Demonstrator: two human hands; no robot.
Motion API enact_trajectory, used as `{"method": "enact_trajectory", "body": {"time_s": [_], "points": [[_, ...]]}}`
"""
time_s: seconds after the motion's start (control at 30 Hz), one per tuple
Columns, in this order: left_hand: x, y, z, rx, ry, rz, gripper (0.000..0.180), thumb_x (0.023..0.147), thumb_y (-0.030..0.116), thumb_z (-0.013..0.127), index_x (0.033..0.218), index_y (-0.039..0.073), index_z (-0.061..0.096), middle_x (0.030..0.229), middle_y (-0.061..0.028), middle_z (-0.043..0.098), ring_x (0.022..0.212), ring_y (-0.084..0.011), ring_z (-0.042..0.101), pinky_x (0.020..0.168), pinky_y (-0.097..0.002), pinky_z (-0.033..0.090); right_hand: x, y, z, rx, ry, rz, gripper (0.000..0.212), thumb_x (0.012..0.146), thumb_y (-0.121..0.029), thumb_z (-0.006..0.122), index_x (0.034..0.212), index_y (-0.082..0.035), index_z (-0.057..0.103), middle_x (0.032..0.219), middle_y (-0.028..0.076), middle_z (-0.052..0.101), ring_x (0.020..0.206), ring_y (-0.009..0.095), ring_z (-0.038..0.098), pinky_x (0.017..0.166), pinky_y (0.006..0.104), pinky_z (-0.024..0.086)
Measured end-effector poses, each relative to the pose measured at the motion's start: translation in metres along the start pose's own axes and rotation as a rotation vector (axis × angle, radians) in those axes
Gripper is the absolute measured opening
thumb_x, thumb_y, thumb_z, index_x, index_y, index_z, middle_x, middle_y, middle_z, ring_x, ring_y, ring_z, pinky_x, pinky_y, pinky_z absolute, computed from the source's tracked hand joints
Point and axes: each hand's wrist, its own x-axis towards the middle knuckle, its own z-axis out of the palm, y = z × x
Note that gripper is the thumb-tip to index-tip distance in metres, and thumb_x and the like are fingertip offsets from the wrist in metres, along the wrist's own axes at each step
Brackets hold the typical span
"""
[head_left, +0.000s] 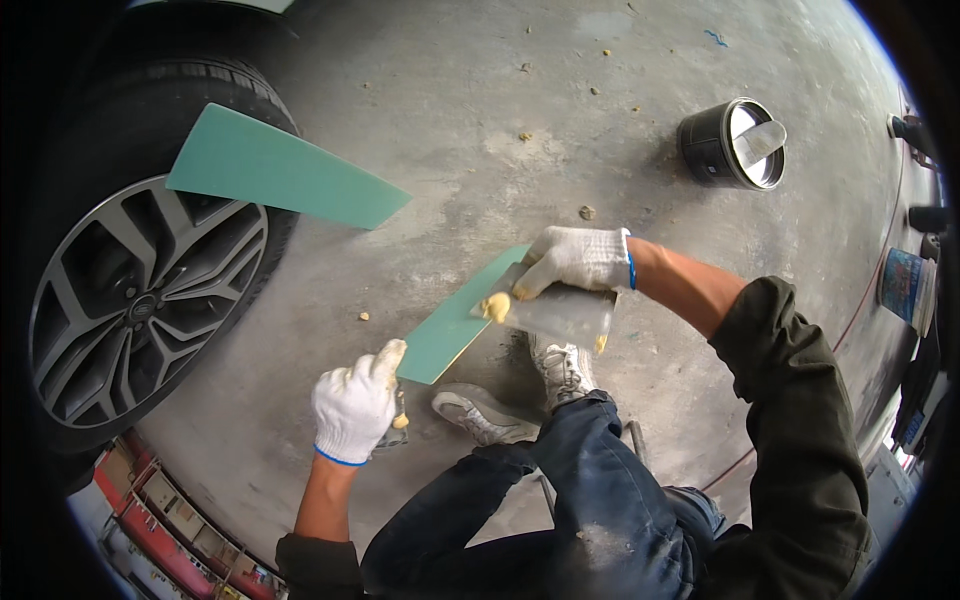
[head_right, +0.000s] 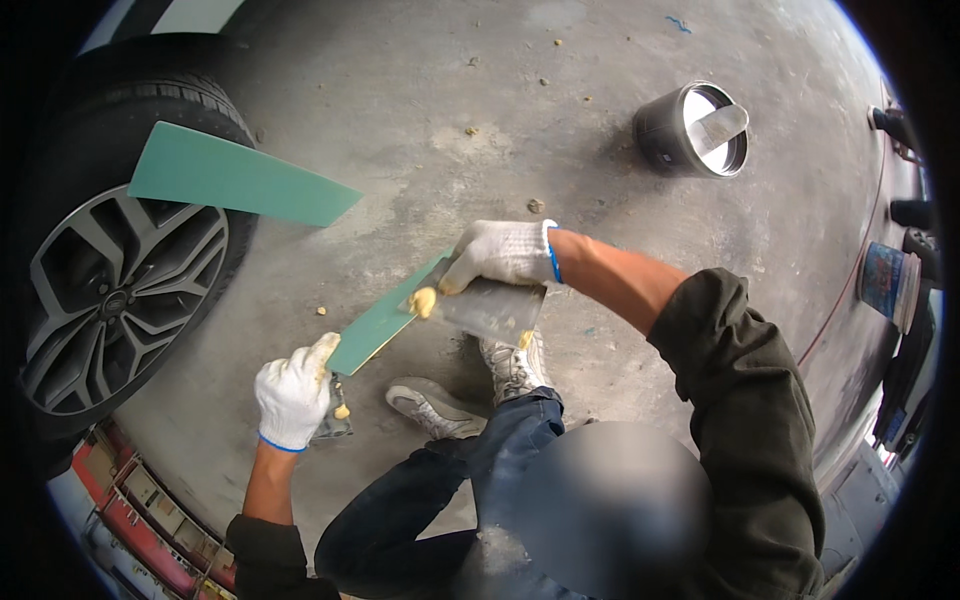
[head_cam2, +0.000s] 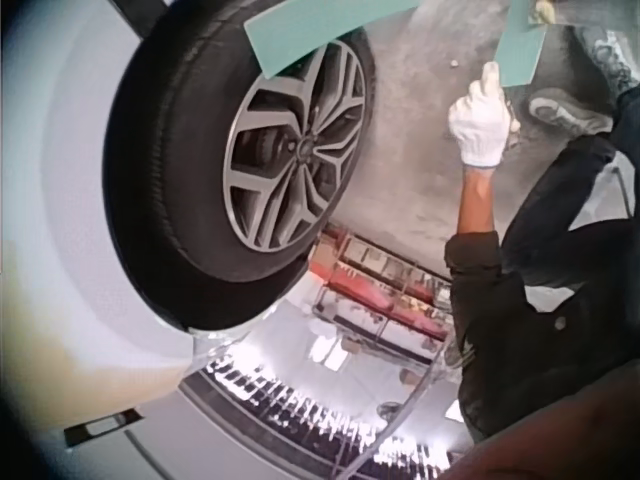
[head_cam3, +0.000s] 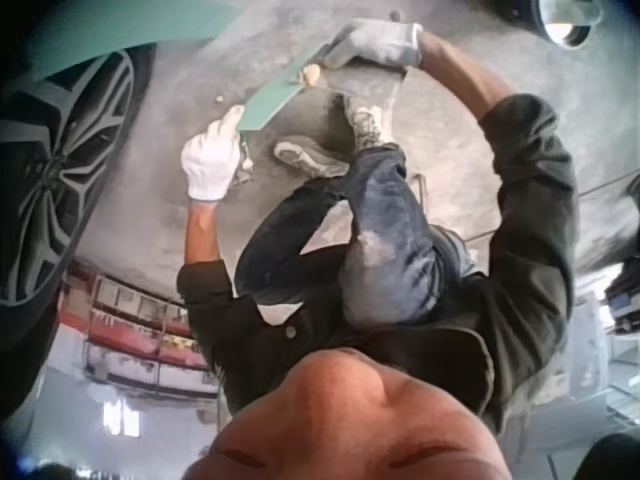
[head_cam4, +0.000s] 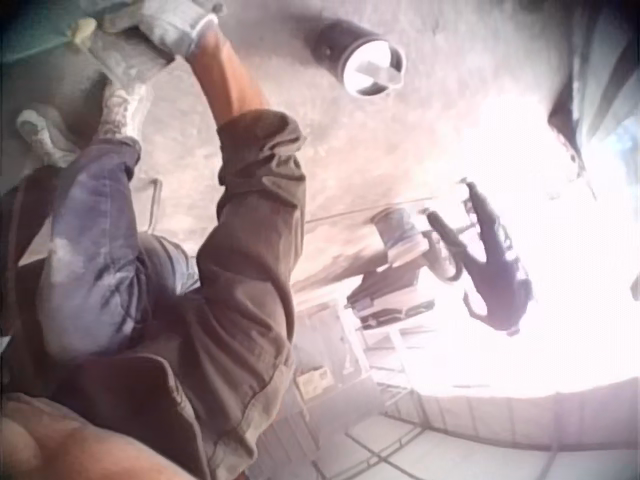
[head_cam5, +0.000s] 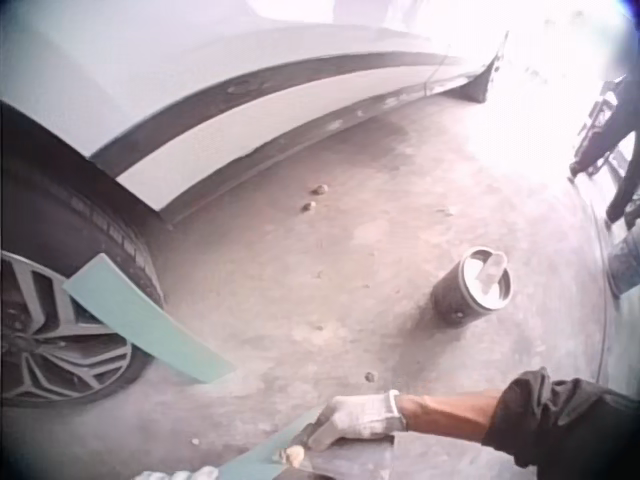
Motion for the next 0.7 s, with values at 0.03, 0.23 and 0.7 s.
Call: {"method": "enact_trajectory", "body": {"time_s": [0.03, 0.23, 0.7], "points": [[0.002, 0.001, 0.000, -0.012, -0.013, 0.002, 0.053, 0.071, 0.008, 0.069, 0.124, 0.015, 0.064, 0.086, -0.0031, 0.064, 0.059, -0.0250, 0.056, 0.058, -0.0382, 0.046, -0.003, -0.007, 0.008, 0.018, -0.029, -0.034, 0.041, 0.075, -0.029, 0.072, 0.097, 0.006, 0.073, 0.079, 0.011, 0.070, 0.067, 0.017, 0.064, 0.062, 0.0327, 0.052], [0.005, 0.008, -0.007, -0.068, -0.005, -0.087, 0.036, 0.079, 0.012, 0.070, 0.115, 0.012, 0.068, 0.082, -0.0075, 0.067, 0.059, -0.0297, 0.060, 0.057, -0.0407, 0.048, -0.035, -0.047, 0.039, 0.085, -0.094, -0.263, 0.044, 0.082, -0.032, 0.071, 0.098, 0.008, 0.071, 0.084, 0.013, 0.070, 0.074, 0.020, 0.065, 0.069, 0.0335, 0.052], [0.010, 0.004, -0.002, -0.299, -0.010, -0.339, 0.017, 0.091, 0.021, 0.065, 0.098, 0.008, 0.071, 0.076, -0.0141, 0.069, 0.065, -0.0338, 0.066, 0.060, -0.0428, 0.051, 0.031, 0.103, -0.084, 0.407, 0.548, 0.026, 0.028, 0.089, -0.025, 0.071, 0.095, 0.003, 0.073, 0.080, 0.007, 0.068, 0.063, 0.012, 0.062, 0.055, 0.0286, 0.049]]}}
